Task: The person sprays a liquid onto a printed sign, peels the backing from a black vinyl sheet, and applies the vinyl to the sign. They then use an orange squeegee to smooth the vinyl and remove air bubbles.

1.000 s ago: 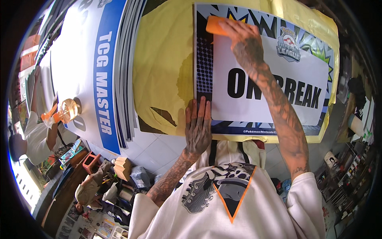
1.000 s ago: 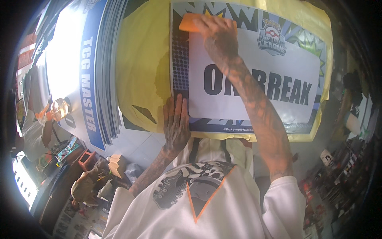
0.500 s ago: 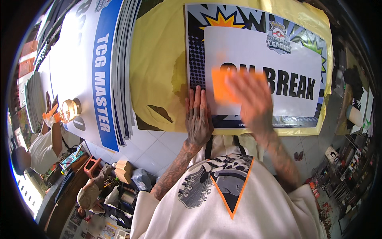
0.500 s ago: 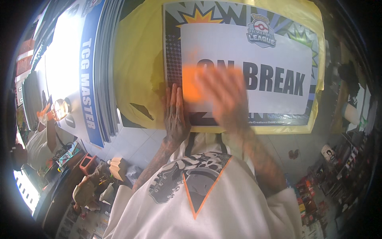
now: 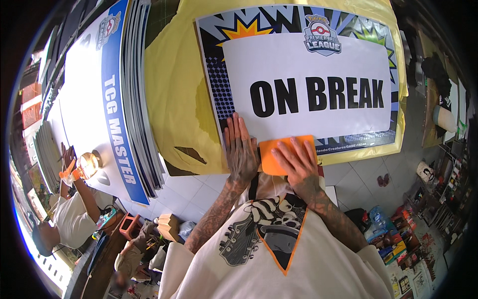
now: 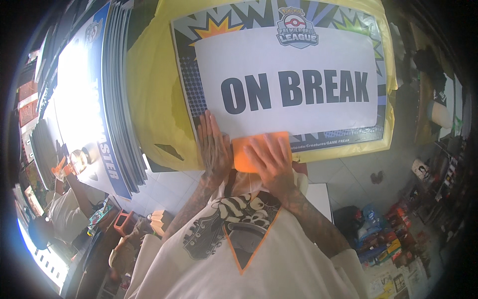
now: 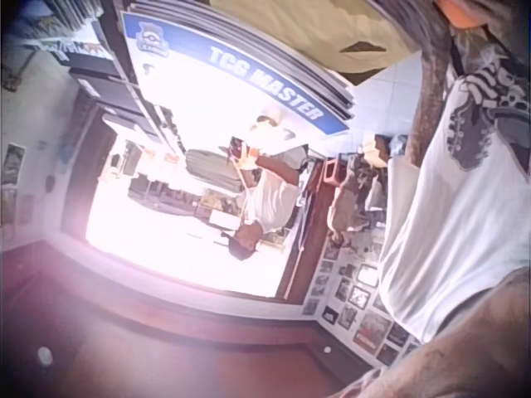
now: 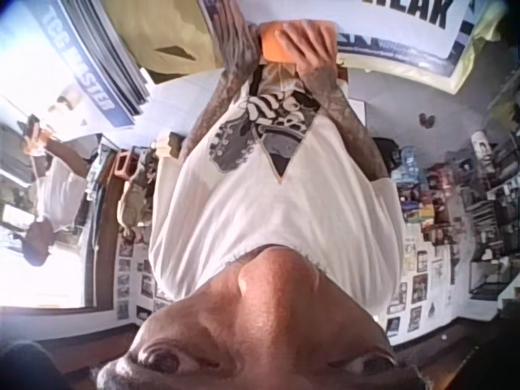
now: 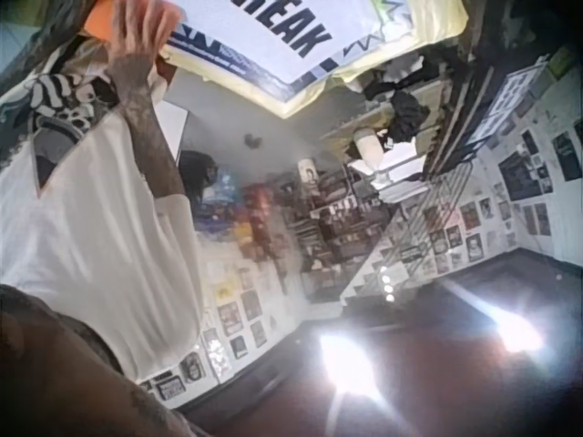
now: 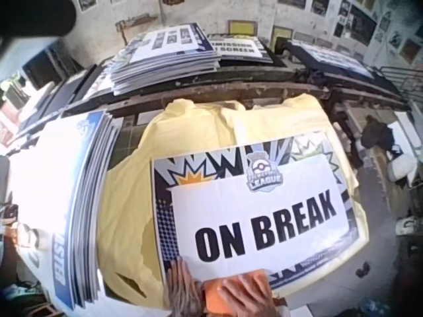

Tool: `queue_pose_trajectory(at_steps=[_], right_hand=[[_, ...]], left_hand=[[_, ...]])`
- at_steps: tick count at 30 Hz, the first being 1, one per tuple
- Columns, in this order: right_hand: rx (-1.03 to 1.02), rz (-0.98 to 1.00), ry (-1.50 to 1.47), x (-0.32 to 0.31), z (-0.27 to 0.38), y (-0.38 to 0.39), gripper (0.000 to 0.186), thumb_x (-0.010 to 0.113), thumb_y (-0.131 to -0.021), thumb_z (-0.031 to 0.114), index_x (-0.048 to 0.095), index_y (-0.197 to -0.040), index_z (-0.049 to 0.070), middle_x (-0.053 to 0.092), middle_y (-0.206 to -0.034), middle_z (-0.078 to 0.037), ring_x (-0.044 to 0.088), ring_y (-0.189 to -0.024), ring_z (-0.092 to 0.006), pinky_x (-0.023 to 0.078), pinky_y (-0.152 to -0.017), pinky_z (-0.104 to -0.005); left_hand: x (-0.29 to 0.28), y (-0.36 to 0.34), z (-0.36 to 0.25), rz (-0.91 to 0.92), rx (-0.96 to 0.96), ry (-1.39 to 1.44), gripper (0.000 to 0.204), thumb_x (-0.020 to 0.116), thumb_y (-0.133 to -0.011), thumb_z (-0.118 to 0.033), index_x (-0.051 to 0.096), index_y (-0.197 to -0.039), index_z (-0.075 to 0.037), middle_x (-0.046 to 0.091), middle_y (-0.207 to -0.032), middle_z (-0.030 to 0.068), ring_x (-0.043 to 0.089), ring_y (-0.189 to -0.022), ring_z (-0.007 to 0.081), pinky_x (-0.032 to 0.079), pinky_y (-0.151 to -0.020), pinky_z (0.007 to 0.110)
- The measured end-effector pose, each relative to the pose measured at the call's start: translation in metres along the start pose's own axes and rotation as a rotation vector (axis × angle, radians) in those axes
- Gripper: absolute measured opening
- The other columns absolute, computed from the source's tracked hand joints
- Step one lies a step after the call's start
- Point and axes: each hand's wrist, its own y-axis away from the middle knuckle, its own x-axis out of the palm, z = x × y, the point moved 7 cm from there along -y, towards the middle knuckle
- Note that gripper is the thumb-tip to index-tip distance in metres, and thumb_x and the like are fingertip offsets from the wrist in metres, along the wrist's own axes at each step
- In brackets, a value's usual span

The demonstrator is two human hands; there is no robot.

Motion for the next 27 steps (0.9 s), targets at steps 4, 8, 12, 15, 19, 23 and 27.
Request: queue_pose_trajectory(at_steps=[4,8,12,15,19,23,27], right_hand=[[-0.008,-0.112,0.052,-0.006,-0.02,-0.053,0.046,0.061,-0.091,0.006,0.064,-0.136,0.011,0.061,-0.142,-0.006,0.052,-0.134,-0.0327,0.04,-0.111,-0.0554],[-0.032,-0.278,0.078,-0.013,-0.051,-0.125,0.05,0.062,-0.082,-0.001,0.066,-0.131,0.008,0.064,-0.135,-0.006,0.055,-0.128,-0.0308,0.039,-0.109,-0.0489],[-0.019,-0.273,0.083,-0.021,-0.087,-0.196,0.061,0.057,-0.08,-0.008,0.065,-0.137,0.012,0.065,-0.139,-0.003,0.057,-0.13,-0.0272,0.037,-0.112,-0.0412],[-0.079,-0.349,0.116,-0.025,-0.113,-0.237,0.061,0.058,-0.08,-0.009,0.065,-0.137,0.014,0.066,-0.138,-0.002,0.058,-0.129,-0.0249,0.037,-0.113,-0.0406],[-0.1,-0.36,0.14,-0.031,-0.134,-0.273,0.061,0.057,-0.082,-0.009,0.065,-0.138,0.015,0.066,-0.138,-0.002,0.059,-0.128,-0.0238,0.039,-0.113,-0.0408],[-0.154,-0.407,0.162,-0.03,-0.146,-0.287,0.059,0.058,-0.083,-0.008,0.065,-0.138,0.015,0.067,-0.138,-0.002,0.061,-0.126,-0.0246,0.041,-0.111,-0.0412],[-0.144,-0.376,0.115,-0.034,-0.152,-0.298,0.058,0.059,-0.083,-0.008,0.065,-0.137,0.014,0.067,-0.138,-0.002,0.061,-0.126,-0.025,0.041,-0.111,-0.041]], left_hand=[[0.002,0.001,0.0,-0.027,-0.004,-0.007,0.06,0.042,-0.105,-0.011,0.02,-0.157,0.011,0.026,-0.163,0.0306,0.026,-0.152,0.0475,0.023,-0.122,0.057],[0.004,0.001,0.002,-0.009,-0.009,-0.011,0.06,0.041,-0.105,-0.011,0.019,-0.157,0.011,0.027,-0.162,0.0307,0.025,-0.152,0.0473,0.024,-0.122,0.058],[0.001,0.001,0.0,-0.006,-0.01,-0.006,0.06,0.04,-0.106,-0.013,0.019,-0.157,0.01,0.027,-0.162,0.0299,0.025,-0.152,0.0468,0.023,-0.122,0.058],[-0.001,0.0,-0.002,-0.013,-0.016,0.001,0.061,0.041,-0.106,-0.014,0.019,-0.158,0.01,0.027,-0.163,0.0287,0.025,-0.152,0.0456,0.023,-0.122,0.057],[0.0,0.001,-0.001,0.007,-0.032,-0.005,0.062,0.042,-0.105,-0.012,0.019,-0.158,0.009,0.028,-0.163,0.0279,0.026,-0.153,0.0441,0.024,-0.122,0.056],[0.0,0.002,0.0,0.002,-0.032,-0.006,0.062,0.042,-0.104,-0.011,0.019,-0.158,0.009,0.028,-0.163,0.0277,0.026,-0.153,0.0439,0.024,-0.123,0.056],[0.001,0.002,0.001,-0.011,-0.026,0.001,0.059,0.037,-0.107,-0.017,0.02,-0.159,0.007,0.023,-0.166,0.0246,0.021,-0.156,0.0384,0.017,-0.126,0.05]])
